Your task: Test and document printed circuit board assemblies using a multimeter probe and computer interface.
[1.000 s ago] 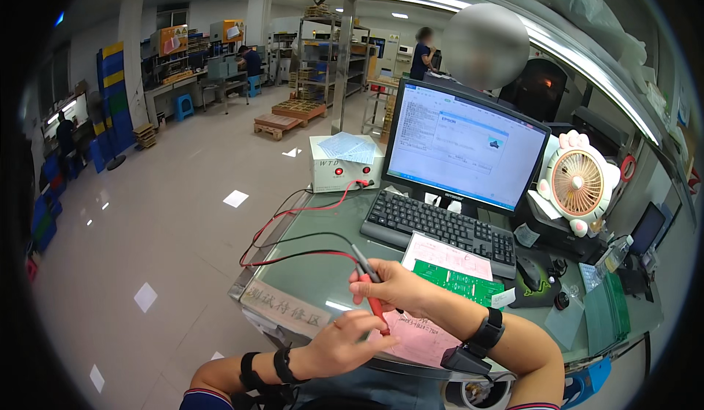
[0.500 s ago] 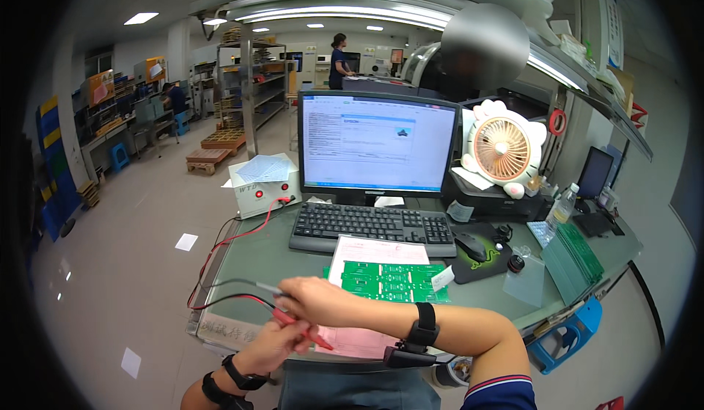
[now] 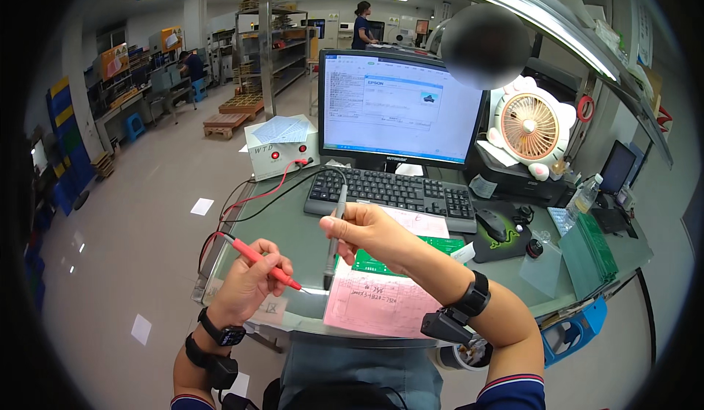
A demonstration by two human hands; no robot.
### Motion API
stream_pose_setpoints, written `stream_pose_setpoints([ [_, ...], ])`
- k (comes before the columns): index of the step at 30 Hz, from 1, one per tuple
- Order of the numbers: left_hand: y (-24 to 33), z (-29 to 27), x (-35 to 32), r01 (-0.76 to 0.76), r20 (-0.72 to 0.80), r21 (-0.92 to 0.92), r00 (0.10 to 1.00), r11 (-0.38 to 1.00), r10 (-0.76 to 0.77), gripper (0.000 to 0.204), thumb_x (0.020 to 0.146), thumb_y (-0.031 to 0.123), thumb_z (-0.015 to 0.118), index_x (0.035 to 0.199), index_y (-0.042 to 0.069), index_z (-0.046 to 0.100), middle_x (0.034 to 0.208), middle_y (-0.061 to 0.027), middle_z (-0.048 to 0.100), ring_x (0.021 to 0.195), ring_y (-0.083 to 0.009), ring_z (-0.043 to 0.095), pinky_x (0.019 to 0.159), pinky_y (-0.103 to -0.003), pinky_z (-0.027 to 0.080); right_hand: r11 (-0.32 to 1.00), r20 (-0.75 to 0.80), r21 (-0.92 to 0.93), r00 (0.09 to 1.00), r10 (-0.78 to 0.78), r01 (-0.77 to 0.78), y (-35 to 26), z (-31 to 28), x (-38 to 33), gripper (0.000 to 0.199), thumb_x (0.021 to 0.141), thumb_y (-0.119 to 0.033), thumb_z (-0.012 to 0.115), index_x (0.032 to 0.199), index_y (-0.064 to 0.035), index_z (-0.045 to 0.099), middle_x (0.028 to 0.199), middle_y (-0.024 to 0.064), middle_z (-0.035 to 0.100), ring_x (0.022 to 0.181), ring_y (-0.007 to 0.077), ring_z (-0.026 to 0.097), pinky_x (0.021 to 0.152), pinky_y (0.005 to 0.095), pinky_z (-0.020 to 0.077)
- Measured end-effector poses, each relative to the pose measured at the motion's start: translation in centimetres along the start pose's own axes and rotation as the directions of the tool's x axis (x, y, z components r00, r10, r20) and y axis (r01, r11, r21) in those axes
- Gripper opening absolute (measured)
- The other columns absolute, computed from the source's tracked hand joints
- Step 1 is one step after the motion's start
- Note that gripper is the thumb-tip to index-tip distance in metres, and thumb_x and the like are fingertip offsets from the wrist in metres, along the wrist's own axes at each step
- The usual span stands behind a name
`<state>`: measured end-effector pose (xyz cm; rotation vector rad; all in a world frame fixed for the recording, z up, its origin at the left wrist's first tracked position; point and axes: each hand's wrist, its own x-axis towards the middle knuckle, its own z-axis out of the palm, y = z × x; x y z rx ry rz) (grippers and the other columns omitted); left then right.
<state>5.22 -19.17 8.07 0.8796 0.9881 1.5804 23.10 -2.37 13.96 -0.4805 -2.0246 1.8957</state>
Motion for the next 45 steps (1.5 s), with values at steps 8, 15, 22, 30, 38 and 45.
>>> stream_pose_setpoints([
  [8,0.1,0.4,0.1,-0.035,-0.012,0.044,0.999,0.998,0.036,0.011,0.097,0.015,0.049,0.104,0.009,0.044,0.088,-0.0082,0.061,0.072,-0.0107,0.057,0.060,-0.024,0.047,0.996,0.017,-0.069,0.999,-0.049,0.050,1.6,0.7,0.0,0.028,0.093,-0.031,0.063,0.093,-0.0040,0.058,0.068,0.0024,0.060,0.059,0.0091,0.058,0.055,0.0232,0.0452],
  [15,0.1,0.5,0.1,-0.039,-0.019,0.069,0.999,0.997,0.041,0.010,0.097,0.013,0.048,0.104,0.008,0.044,0.087,-0.0087,0.061,0.071,-0.0110,0.057,0.060,-0.024,0.047,0.995,-0.035,-0.020,0.995,-0.094,0.093,1.9,0.8,0.5,0.021,0.096,-0.025,0.059,0.091,-0.0045,0.058,0.069,0.0012,0.058,0.060,0.0097,0.058,0.057,0.0254,0.0479],
  [22,0.1,0.5,0.5,-0.026,-0.027,0.073,0.999,0.997,0.028,0.010,0.096,0.012,0.048,0.104,0.007,0.045,0.087,-0.0086,0.060,0.072,-0.0119,0.058,0.059,-0.025,0.047,0.994,-0.011,-0.008,0.994,-0.108,0.108,1.8,0.8,0.5,0.021,0.096,-0.025,0.059,0.091,-0.0044,0.058,0.069,0.0017,0.059,0.059,0.0089,0.058,0.056,0.0253,0.0480],
  [30,1.0,1.0,0.6,0.049,0.039,0.186,0.998,0.981,-0.057,0.029,0.091,0.007,0.049,0.118,0.000,0.045,0.101,-0.0143,0.063,0.072,-0.0131,0.061,0.061,-0.025,0.049,0.964,0.001,-0.188,0.981,-0.193,0.189,2.2,1.3,1.2,0.023,0.094,-0.024,0.062,0.092,-0.0015,0.058,0.069,0.0032,0.061,0.060,0.0088,0.058,0.053,0.0245,0.0459],
  [38,-0.1,2.1,2.1,0.187,0.244,0.338,0.929,0.923,-0.277,0.026,0.088,0.010,0.057,0.111,-0.001,0.051,0.097,-0.0135,0.062,0.071,-0.0142,0.061,0.063,-0.025,0.049,0.918,0.095,-0.328,0.974,-0.205,0.225,1.2,1.5,0.8,0.028,0.095,-0.031,0.059,0.099,-0.0032,0.059,0.069,0.0018,0.058,0.062,0.0080,0.056,0.056,0.0256,0.0470],
  [45,-0.3,0.8,3.9,-0.023,0.153,-0.044,0.988,0.999,0.029,0.009,0.092,0.012,0.054,0.096,0.004,0.051,0.086,-0.0103,0.058,0.069,-0.0163,0.059,0.062,-0.027,0.051,0.907,-0.264,-0.007,0.874,-0.407,0.420,0.5,-7.7,-4.0,0.033,0.101,-0.030,0.048,0.114,-0.0010,0.056,0.071,0.0022,0.058,0.062,0.0074,0.056,0.056,0.0207,0.0459],
])
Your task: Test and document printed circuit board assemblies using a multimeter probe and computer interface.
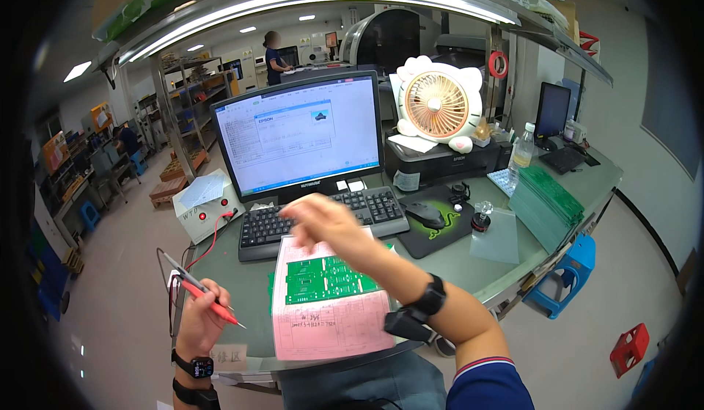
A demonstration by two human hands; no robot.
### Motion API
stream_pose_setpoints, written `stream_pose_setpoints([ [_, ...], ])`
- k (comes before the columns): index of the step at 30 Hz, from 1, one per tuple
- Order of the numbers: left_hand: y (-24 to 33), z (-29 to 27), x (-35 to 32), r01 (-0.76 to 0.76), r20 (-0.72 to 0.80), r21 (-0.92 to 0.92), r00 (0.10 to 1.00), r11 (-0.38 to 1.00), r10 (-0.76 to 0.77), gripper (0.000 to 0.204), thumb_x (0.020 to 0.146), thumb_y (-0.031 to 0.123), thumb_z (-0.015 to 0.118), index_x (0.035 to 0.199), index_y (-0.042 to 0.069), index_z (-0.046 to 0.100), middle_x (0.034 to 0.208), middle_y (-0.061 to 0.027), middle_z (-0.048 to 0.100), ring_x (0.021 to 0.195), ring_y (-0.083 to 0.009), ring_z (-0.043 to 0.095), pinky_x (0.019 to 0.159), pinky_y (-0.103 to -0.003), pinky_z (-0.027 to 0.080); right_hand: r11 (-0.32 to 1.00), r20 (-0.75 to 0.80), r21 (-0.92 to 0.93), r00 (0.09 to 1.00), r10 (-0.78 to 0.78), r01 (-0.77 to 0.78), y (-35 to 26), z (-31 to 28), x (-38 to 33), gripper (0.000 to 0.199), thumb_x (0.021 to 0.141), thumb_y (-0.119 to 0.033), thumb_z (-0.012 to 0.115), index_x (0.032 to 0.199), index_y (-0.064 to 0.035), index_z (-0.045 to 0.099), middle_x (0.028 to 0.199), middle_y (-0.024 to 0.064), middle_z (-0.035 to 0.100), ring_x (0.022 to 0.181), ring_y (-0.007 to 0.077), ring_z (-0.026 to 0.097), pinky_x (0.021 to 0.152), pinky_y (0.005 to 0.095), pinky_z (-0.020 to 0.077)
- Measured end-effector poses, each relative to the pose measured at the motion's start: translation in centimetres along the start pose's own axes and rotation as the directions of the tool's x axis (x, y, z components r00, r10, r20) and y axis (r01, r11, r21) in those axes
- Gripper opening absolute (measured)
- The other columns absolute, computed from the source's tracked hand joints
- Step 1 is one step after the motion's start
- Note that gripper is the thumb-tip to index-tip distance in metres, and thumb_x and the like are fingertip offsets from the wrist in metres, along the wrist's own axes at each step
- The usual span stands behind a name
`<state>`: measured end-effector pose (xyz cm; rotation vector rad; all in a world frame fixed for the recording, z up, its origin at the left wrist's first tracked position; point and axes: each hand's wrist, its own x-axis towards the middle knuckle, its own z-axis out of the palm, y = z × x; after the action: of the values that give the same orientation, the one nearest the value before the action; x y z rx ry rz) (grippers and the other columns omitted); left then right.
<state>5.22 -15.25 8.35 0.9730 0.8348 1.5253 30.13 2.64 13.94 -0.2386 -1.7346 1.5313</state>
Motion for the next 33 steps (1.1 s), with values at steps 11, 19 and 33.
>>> stream_pose_setpoints([
  [11,1.0,0.2,8.7,-0.326,-0.124,-0.365,0.945,0.872,0.302,0.008,0.094,0.015,0.053,0.101,0.010,0.053,0.090,-0.0013,0.055,0.068,-0.0105,0.052,0.065,-0.027,0.047,0.990,-0.704,0.108,0.710,0.008,0.095,6.7,-21.0,-4.9,0.019,0.098,-0.023,0.051,0.099,-0.0066,0.060,0.071,-0.0009,0.058,0.057,0.0046,0.051,0.053,0.0188,0.0425],
  [19,-3.0,-3.5,13.4,-0.417,-0.306,-0.260,0.891,0.871,0.336,0.011,0.093,0.017,0.055,0.103,0.013,0.054,0.090,0.0010,0.053,0.069,-0.0085,0.048,0.066,-0.025,0.043,0.999,-0.785,0.027,0.619,0.035,-0.024,9.9,-25.9,-5.7,0.018,0.098,-0.020,0.048,0.098,-0.0076,0.061,0.074,-0.0027,0.059,0.061,0.0036,0.053,0.056,0.0175,0.0414],
  [33,-5.9,-5.5,13.6,-0.356,-0.399,-0.200,0.881,0.913,0.256,0.010,0.094,0.018,0.053,0.102,0.013,0.052,0.088,0.0029,0.053,0.065,-0.0060,0.048,0.064,-0.025,0.046,0.974,-0.837,-0.196,0.536,-0.107,-0.111,11.5,-26.6,-6.4,0.017,0.097,-0.020,0.052,0.095,-0.0062,0.063,0.078,-0.0008,0.061,0.073,0.0073,0.055,0.067,0.0213,0.0418],
])
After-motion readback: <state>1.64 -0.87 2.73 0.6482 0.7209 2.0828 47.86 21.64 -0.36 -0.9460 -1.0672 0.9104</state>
